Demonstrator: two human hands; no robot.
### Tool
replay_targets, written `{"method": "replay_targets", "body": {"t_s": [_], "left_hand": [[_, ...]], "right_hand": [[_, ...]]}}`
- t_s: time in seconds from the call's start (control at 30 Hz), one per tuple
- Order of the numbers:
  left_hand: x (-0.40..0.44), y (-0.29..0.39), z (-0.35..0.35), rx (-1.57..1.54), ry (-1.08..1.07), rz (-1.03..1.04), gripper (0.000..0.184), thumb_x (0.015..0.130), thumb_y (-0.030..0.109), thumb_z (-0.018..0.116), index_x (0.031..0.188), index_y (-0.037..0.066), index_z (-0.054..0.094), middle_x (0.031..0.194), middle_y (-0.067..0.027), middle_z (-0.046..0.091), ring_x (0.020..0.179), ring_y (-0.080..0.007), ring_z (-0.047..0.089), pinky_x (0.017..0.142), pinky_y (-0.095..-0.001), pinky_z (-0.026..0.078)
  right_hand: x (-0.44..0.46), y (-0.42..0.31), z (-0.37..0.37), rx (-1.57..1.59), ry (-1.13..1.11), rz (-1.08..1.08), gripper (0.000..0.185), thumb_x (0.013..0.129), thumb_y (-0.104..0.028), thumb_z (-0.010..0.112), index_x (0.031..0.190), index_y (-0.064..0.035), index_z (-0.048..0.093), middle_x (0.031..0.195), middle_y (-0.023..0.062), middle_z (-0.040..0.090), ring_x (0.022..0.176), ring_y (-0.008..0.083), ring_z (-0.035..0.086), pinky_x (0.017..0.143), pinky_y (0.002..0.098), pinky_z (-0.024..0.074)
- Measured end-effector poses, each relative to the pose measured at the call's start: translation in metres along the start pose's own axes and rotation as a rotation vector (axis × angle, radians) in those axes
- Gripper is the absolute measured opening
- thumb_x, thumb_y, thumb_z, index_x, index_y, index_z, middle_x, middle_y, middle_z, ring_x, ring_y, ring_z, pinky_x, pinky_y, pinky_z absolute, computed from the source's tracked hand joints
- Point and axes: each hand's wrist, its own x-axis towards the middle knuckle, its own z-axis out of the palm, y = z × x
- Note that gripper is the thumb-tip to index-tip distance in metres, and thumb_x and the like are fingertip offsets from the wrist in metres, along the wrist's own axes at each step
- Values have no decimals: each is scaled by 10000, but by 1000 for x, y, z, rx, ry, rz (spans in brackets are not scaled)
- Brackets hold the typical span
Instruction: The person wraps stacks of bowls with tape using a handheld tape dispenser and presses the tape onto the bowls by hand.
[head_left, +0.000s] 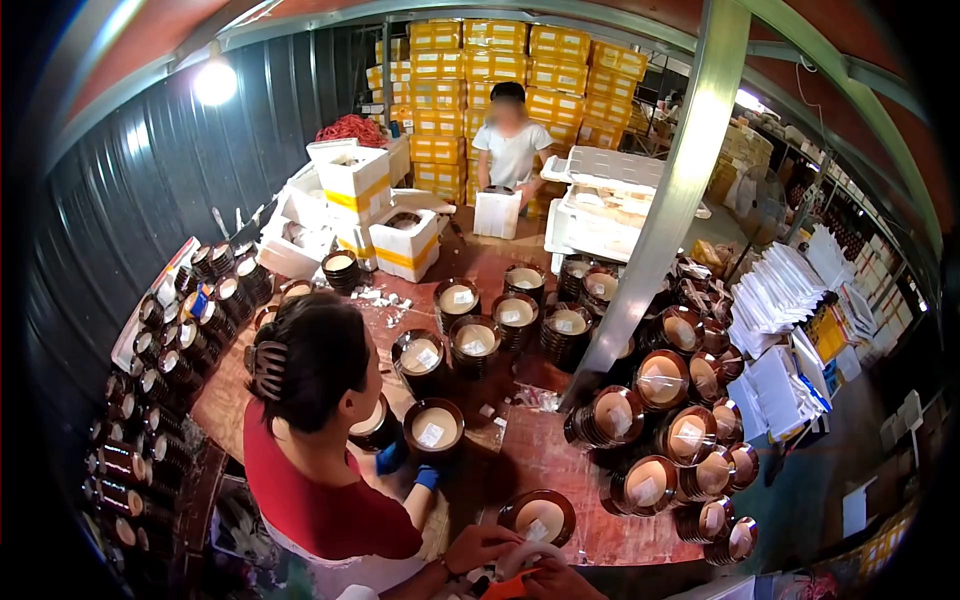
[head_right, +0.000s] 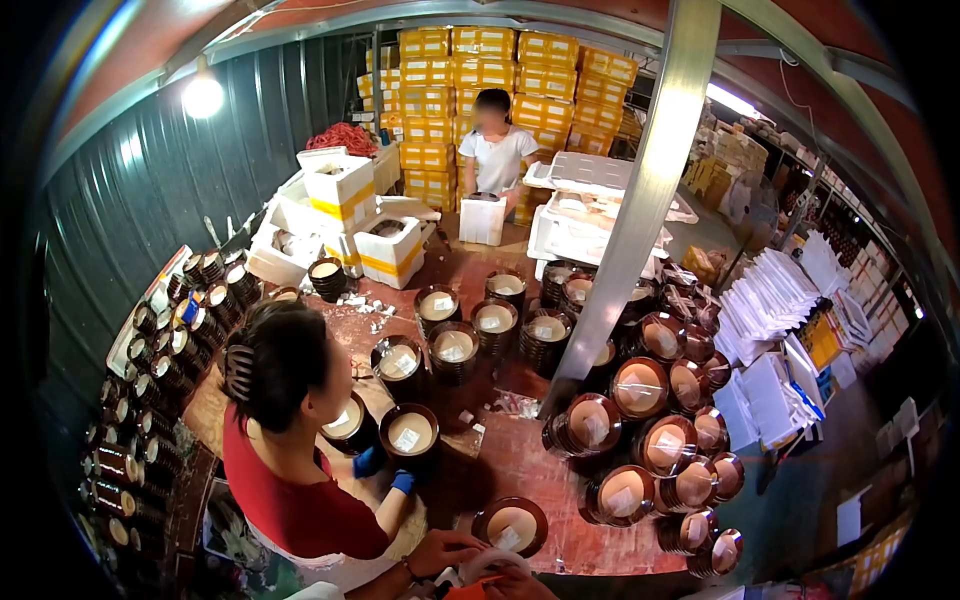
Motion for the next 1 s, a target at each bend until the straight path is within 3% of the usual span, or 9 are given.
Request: {"method": "replay_targets", "body": {"t_s": [0.17, 0.33, 0.43, 0.5, 0.57, 0.63, 0.73, 1.0], "left_hand": [[0, 5, 3, -227, -14, -185, 233, 983, 136, 695, 1160, -12, 727, 1134, -78, 739, 1028, -116, 676, 912, -270, 549], [3, -17, 10, -270, -72, -134, 231, 1008, 122, 658, 1190, -15, 688, 1141, -64, 714, 1060, -110, 650, 940, -271, 525], [3, -16, 15, -369, -68, -131, 226, 1018, 121, 641, 1195, -17, 670, 1136, -61, 712, 1057, -109, 648, 937, -271, 525], [1, -5, 19, -415, -46, -118, 221, 1018, 130, 643, 1190, -6, 671, 1107, -52, 724, 1030, -99, 652, 912, -262, 532], [-3, 11, 22, -122, 104, -45, 237, 1020, 135, 642, 1205, -10, 670, 1064, -50, 727, 1003, -93, 659, 895, -271, 544], [-4, 26, 24, -78, 143, -43, 230, 982, 113, 682, 1195, 27, 701, 1042, -70, 738, 943, -123, 694, 852, -284, 567], [-7, 30, 18, 333, 189, 100, 234, 882, 110, 766, 1115, 103, 764, 1020, -117, 754, 826, -237, 735, 741, -312, 590], [-5, 50, 17, 384, 213, 118, 218, 878, 118, 770, 1092, 79, 758, 961, -128, 762, 807, -262, 752, 725, -327, 595]], "right_hand": [[3, -2, -4, 2, 40, -51, 361, 803, -317, 751, 980, -32, 616, 955, 167, 675, 938, 327, 668, 972, 445, 502], [10, -14, -19, 28, 69, -69, 353, 816, -300, 738, 1000, -18, 630, 973, 178, 682, 945, 330, 673, 961, 447, 513], [5, -12, -11, 47, 116, 3, 297, 818, -272, 723, 943, -16, 643, 896, 159, 684, 881, 320, 683, 918, 447, 536], [-4, -4, -3, -59, -3, -28, 244, 808, -252, 719, 856, -25, 645, 801, 137, 672, 802, 317, 686, 876, 443, 551], [-3, -1, 0, -84, 38, -48, 228, 782, -244, 733, 783, -40, 631, 719, 117, 645, 725, 319, 669, 842, 439, 549], [-6, 4, 13, -84, 110, -43, 247, 752, -254, 755, 768, -51, 615, 700, 126, 618, 680, 329, 642, 802, 440, 540], [-6, 4, 13, -115, 104, -45, 263, 727, -258, 771, 759, -56, 606, 676, 127, 599, 654, 331, 623, 785, 442, 532], [-8, 6, 13, -78, 97, -33, 262, 719, -244, 772, 772, -52, 603, 670, 137, 599, 666, 337, 629, 813, 445, 527]]}}
